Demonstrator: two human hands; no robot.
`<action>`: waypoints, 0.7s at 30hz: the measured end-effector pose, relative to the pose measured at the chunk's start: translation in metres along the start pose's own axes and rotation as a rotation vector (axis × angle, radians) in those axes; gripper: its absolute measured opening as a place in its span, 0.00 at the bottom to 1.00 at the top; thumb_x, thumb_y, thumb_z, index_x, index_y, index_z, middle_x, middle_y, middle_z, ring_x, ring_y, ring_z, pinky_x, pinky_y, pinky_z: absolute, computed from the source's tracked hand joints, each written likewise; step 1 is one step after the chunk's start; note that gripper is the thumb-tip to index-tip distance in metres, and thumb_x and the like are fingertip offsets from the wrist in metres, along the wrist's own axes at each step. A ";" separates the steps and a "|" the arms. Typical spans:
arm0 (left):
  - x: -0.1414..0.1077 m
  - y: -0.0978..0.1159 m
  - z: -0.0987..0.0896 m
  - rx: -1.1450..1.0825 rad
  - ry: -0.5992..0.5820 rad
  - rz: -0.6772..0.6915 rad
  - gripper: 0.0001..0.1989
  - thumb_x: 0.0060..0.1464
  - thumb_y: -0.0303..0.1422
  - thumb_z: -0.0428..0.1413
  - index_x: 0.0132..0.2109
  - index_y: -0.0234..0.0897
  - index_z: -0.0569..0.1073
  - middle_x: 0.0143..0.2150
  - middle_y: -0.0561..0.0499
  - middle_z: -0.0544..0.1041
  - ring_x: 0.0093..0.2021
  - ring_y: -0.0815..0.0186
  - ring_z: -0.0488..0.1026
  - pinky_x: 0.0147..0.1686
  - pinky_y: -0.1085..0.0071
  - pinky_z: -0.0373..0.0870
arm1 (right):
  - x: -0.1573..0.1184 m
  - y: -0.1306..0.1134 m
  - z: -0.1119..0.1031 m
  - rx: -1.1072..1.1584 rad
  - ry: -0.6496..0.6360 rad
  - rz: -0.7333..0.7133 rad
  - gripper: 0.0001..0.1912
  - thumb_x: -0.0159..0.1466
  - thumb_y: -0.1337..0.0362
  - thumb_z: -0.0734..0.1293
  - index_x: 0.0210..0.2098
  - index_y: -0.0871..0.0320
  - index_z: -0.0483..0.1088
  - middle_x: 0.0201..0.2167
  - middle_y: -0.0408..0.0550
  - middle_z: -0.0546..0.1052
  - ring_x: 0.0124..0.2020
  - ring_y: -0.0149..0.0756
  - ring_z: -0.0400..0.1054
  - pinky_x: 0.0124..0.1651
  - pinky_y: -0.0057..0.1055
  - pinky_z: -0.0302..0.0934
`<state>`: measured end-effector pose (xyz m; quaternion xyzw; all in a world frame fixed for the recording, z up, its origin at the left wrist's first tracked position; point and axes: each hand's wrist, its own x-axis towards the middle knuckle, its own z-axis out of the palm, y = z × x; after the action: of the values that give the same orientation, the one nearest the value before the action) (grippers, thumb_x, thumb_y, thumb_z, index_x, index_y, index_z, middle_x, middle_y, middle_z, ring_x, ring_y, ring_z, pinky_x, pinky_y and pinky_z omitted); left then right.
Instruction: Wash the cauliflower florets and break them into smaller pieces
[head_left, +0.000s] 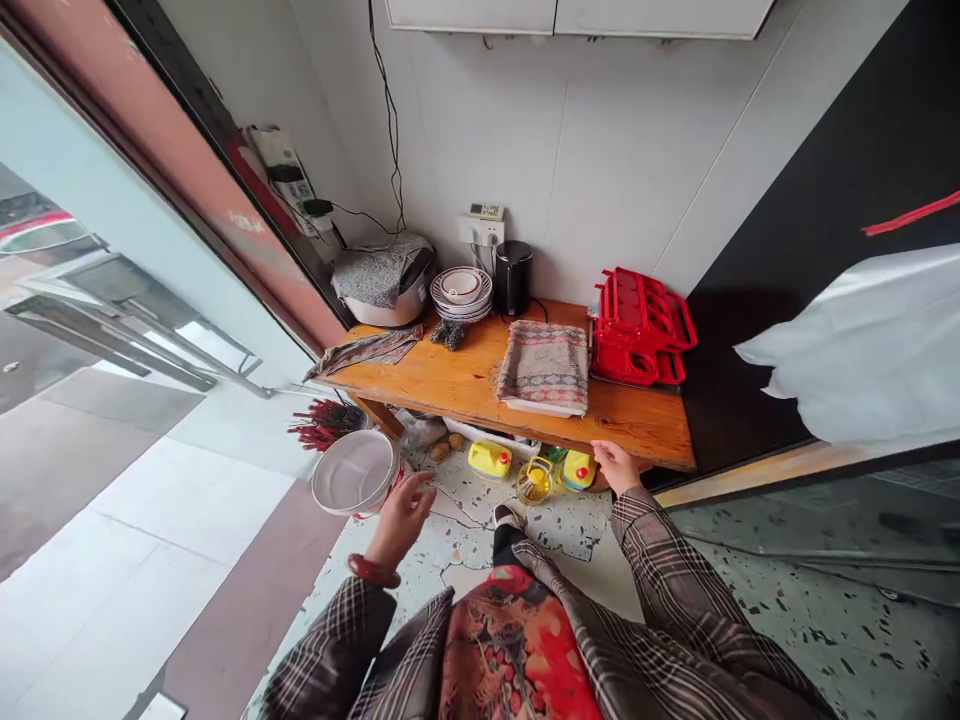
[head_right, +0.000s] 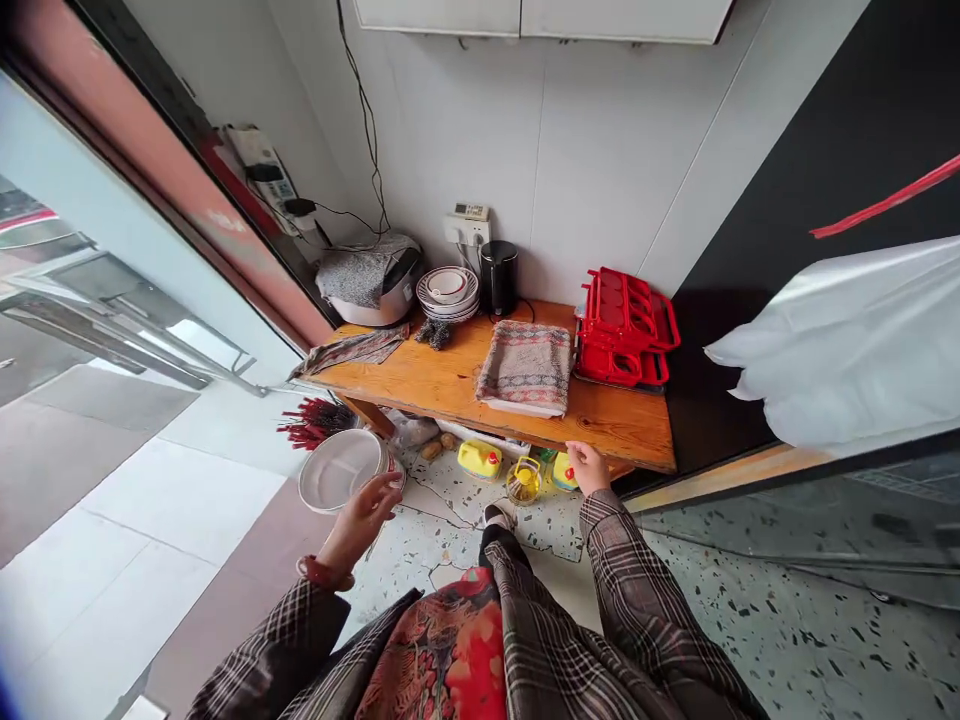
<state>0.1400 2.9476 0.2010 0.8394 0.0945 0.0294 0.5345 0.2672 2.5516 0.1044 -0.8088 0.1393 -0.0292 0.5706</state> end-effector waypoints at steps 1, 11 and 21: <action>0.023 0.001 0.007 0.064 -0.011 0.069 0.19 0.54 0.43 0.54 0.48 0.36 0.74 0.49 0.40 0.76 0.36 0.62 0.76 0.35 0.62 0.76 | 0.015 0.000 0.002 -0.016 0.008 -0.002 0.22 0.55 0.48 0.66 0.40 0.57 0.76 0.45 0.54 0.79 0.45 0.42 0.74 0.46 0.36 0.69; 0.194 0.019 0.092 0.450 -0.369 0.323 0.30 0.52 0.26 0.52 0.64 0.34 0.64 0.66 0.37 0.63 0.57 0.57 0.71 0.56 0.59 0.69 | 0.094 -0.007 0.038 0.008 -0.069 0.010 0.34 0.54 0.59 0.68 0.60 0.55 0.66 0.49 0.52 0.78 0.46 0.41 0.75 0.51 0.39 0.68; 0.254 0.018 0.114 0.594 -0.435 0.336 0.13 0.51 0.23 0.50 0.39 0.33 0.78 0.39 0.40 0.73 0.42 0.55 0.72 0.46 0.58 0.69 | 0.094 -0.027 -0.003 -0.356 -0.004 -0.138 0.18 0.60 0.60 0.64 0.49 0.53 0.74 0.41 0.48 0.80 0.37 0.37 0.73 0.46 0.36 0.66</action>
<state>0.4084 2.8867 0.1554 0.9477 -0.1549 -0.0907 0.2639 0.3616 2.5333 0.1197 -0.9047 0.0853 -0.0413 0.4153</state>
